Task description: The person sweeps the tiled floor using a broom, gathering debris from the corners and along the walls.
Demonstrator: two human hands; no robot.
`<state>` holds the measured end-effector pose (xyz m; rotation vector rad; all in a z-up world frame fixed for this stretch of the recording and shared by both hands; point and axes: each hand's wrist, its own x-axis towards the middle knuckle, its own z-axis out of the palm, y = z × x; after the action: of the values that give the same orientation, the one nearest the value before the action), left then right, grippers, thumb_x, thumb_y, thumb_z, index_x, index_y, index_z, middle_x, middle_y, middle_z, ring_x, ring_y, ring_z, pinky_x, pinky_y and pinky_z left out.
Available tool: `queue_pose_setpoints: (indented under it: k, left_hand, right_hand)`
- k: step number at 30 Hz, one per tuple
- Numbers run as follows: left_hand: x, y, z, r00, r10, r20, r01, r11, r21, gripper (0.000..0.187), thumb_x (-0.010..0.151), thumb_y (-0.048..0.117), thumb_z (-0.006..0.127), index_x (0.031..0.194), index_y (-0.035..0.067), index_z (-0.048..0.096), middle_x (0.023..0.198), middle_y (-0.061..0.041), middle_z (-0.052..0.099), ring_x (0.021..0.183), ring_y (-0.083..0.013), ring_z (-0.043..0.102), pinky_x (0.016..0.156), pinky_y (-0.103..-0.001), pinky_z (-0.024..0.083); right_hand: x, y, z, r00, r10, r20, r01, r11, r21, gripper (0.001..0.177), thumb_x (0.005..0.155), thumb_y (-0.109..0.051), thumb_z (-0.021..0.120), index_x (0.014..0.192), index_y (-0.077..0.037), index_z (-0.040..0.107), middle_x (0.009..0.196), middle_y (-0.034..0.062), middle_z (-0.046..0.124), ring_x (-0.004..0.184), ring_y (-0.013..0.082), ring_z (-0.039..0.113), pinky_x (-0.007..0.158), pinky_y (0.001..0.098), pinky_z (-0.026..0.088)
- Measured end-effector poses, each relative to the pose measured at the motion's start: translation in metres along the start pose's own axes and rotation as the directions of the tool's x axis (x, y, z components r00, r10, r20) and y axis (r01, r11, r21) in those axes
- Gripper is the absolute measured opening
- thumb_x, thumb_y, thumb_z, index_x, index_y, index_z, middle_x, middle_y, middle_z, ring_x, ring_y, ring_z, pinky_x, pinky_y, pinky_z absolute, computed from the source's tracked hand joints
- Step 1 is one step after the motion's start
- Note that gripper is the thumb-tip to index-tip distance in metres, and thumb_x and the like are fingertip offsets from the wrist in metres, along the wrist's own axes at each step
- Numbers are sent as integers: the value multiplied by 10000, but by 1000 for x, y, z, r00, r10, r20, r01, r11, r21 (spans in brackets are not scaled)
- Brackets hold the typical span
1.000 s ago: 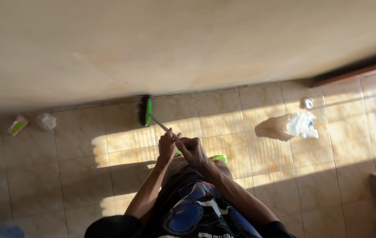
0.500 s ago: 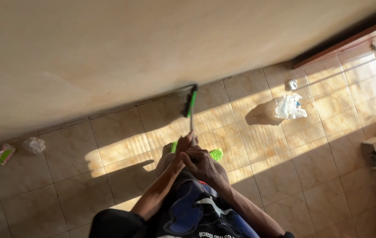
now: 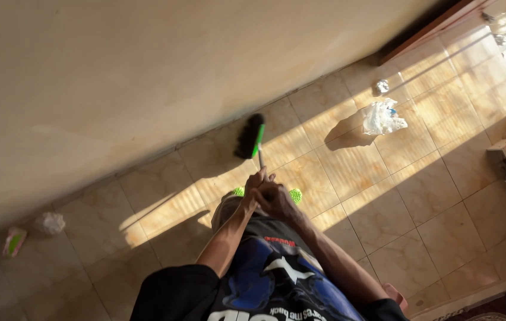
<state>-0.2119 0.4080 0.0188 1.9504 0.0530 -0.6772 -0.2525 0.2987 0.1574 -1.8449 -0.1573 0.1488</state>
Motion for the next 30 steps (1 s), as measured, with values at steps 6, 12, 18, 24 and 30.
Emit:
queue_pose_setpoints:
  k: [6,12,18,24,30]
  left_hand:
    - [-14,37,-7,956,292,14,-276,886,373,328,996,323,643,899,29,535,576,-110,630,503,-205,597,570,-389,501]
    - [-1,0,37,993,-90,82,121,810,-574,537,985,366,537,1288,-75,494,844,-132,751,723,-180,703,622,-331,554]
    - [33,13,105,948,157,278,-109,978,-180,618,1043,317,459,1518,-51,314,1094,-118,642,957,-163,624,793,-310,539]
    - [26,21,135,855,478,200,-351,819,-454,619,1091,255,534,1555,-79,298,1208,-104,562,1053,-129,576,971,-357,548]
    - [46,36,147,926,130,353,167,698,-696,552,1084,288,568,1491,-42,393,921,-69,559,759,-107,564,789,-332,560]
  right_hand:
    - [-18,-58,-29,989,145,-38,-148,984,-94,495,1015,-284,615,659,53,547,567,121,479,532,203,445,555,380,397]
    - [-18,-27,-61,964,243,-108,-236,969,74,475,940,-329,648,619,21,644,495,113,507,434,174,417,460,365,339]
    - [-34,27,-93,988,131,-77,-125,989,83,304,959,-246,628,789,-8,713,663,99,679,537,125,594,520,332,501]
    - [-49,28,-108,966,-88,-243,93,996,7,373,950,-218,650,661,14,616,635,137,603,588,203,581,589,378,485]
    - [-61,23,-151,952,-115,-282,118,993,-5,434,1003,-258,610,651,-4,607,588,118,523,573,187,515,581,361,430]
